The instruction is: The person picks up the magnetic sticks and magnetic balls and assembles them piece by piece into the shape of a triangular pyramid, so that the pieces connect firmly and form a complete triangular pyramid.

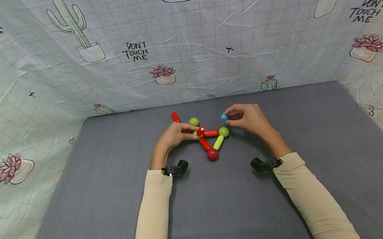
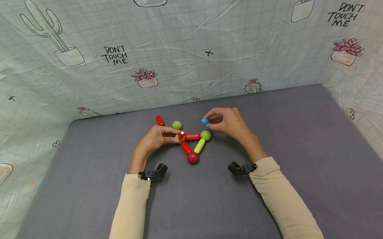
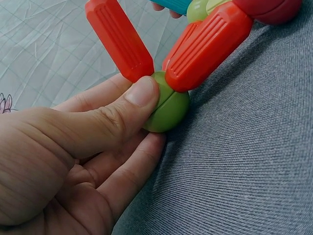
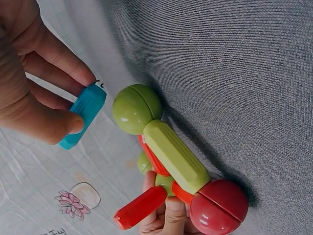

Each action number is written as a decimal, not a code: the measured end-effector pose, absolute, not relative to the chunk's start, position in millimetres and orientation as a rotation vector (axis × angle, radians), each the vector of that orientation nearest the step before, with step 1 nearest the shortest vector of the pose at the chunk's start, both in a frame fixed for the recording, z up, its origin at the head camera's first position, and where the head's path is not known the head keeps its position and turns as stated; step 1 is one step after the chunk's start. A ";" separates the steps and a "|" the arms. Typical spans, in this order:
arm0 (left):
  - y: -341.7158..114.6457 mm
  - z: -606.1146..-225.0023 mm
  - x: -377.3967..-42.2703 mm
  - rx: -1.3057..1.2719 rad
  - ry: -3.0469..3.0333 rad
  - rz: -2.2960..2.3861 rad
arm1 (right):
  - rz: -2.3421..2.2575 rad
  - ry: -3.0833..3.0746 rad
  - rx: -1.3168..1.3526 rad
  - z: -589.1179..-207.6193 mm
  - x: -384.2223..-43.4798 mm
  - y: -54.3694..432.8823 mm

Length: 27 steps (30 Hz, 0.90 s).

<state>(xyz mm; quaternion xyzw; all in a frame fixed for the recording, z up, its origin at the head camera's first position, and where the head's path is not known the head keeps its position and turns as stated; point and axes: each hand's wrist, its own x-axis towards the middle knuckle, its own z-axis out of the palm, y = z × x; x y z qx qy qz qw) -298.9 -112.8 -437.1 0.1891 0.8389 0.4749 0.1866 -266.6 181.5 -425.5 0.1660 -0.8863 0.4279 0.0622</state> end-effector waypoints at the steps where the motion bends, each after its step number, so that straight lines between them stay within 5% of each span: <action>1: -112.8 -437.3 -298.9 0.533 2.362 1.339 | 1.297 -2.677 0.512 -425.7 -266.6 181.3; 27: -113.2 -440.7 -301.3 0.521 2.343 1.364 | 1.320 -2.650 0.609 -423.5 -263.0 177.2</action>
